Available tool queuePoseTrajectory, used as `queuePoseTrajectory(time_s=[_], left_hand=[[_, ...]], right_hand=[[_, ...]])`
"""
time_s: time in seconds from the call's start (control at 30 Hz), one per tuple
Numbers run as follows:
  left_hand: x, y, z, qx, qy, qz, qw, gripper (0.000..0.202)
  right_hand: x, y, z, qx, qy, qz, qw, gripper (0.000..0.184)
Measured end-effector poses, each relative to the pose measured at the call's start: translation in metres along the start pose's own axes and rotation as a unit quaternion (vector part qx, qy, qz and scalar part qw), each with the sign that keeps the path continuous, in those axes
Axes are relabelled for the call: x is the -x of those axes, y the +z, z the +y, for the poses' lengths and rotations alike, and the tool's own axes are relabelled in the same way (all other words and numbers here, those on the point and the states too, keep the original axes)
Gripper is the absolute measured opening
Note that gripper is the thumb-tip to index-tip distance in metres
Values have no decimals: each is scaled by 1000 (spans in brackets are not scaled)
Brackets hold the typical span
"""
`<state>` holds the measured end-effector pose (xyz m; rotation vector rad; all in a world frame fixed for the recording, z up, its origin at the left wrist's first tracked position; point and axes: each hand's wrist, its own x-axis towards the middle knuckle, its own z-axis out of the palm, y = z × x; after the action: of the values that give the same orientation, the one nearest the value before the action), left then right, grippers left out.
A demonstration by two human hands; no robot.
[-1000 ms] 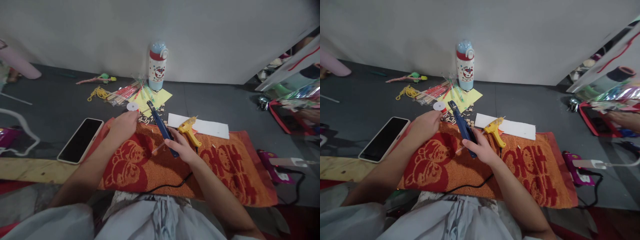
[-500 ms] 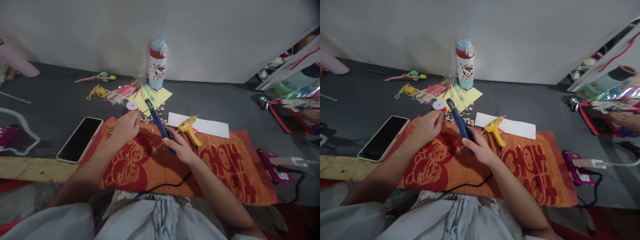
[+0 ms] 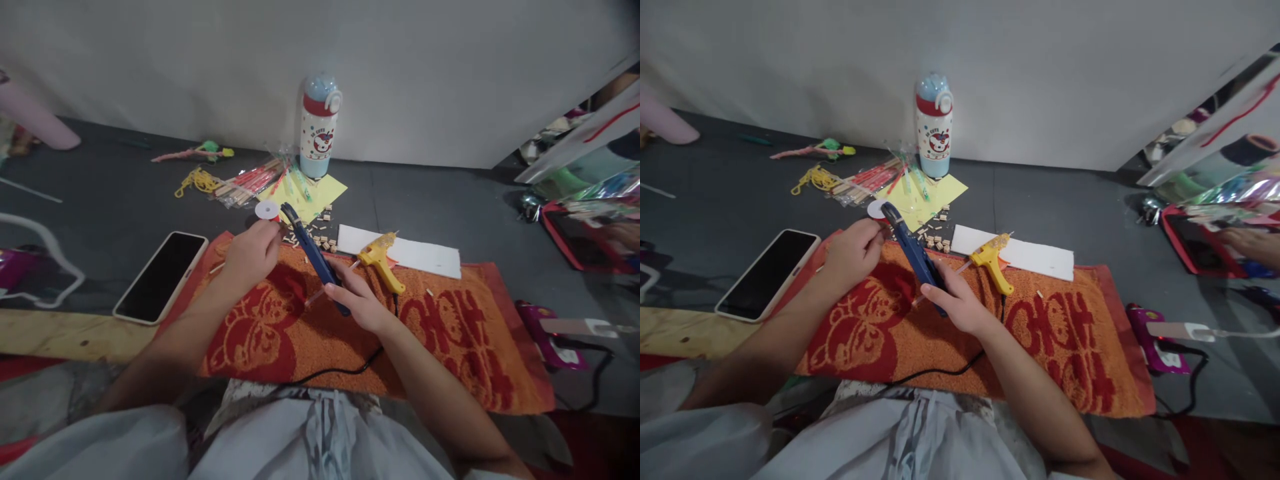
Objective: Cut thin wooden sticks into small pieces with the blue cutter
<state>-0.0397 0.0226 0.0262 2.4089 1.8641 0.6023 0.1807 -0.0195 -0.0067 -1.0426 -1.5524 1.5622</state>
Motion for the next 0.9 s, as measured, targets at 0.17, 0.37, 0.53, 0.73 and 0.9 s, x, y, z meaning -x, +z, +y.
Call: queuePoseTrajectory(time_s=[0.17, 0.37, 0.53, 0.73, 0.9], left_hand=[[-2, -4, -1, 46, 2, -8, 999, 21], [-5, -8, 0, 117, -14, -28, 993, 23], [-5, -6, 0, 171, -35, -34, 984, 27], [-5, -6, 0, 223, -43, -63, 972, 34], [-4, -7, -2, 239, -39, -86, 966, 39]], right_hand=[[0, 0, -2, -14, -1, -6, 1000, 60], [1, 0, -6, -12, -9, -17, 1000, 61], [1, -2, -5, 4, -32, -27, 999, 62], [2, -3, -5, 26, -28, -18, 999, 65], [2, -3, -6, 17, -21, -13, 1000, 66]])
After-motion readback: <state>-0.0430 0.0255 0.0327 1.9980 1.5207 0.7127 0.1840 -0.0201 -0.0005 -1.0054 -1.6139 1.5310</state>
